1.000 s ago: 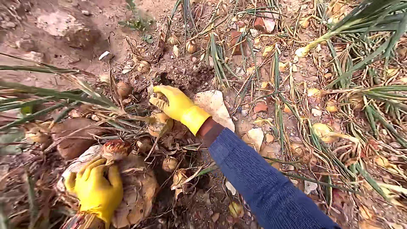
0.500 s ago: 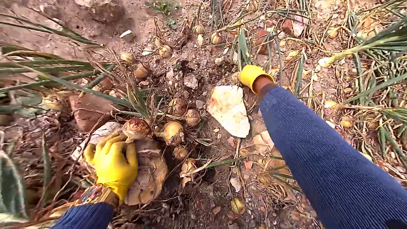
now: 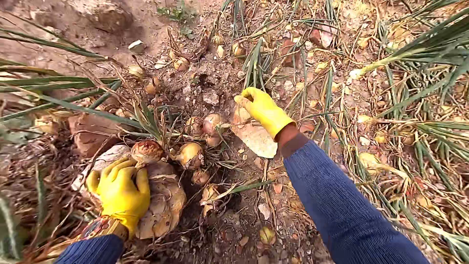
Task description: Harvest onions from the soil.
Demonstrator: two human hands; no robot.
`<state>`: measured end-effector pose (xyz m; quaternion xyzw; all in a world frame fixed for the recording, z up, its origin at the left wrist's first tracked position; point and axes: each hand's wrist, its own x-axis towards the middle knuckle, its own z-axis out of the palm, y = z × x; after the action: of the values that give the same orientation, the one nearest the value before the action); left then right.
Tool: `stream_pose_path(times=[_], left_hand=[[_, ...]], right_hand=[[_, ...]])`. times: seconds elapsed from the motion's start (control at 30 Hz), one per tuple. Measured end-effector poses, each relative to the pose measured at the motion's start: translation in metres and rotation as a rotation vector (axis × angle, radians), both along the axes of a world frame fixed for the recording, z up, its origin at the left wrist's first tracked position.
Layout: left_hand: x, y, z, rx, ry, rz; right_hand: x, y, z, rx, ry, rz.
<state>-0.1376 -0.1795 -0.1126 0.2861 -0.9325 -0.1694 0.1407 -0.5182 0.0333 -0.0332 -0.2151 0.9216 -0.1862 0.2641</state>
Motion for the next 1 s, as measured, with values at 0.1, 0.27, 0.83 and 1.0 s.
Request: stream_pose_path(times=[0.1,0.27,0.83,1.0], left_hand=[[0.001,0.003,0.002,0.005,-0.016,0.013],[-0.002,0.0,0.001,-0.031,-0.026,0.006],[-0.001,-0.003,-0.017,-0.107,0.035,0.027],[0.001,-0.002,-0.007,-0.077,-0.017,0.012]], right_hand=[[-0.008,0.04,-0.055,0.189,0.246,-0.123],[0.017,0.021,-0.05,0.237,0.274,-0.24],[0.131,0.06,-0.041,0.012,0.015,-0.495],[0.205,0.01,-0.084,0.155,0.072,-0.756]])
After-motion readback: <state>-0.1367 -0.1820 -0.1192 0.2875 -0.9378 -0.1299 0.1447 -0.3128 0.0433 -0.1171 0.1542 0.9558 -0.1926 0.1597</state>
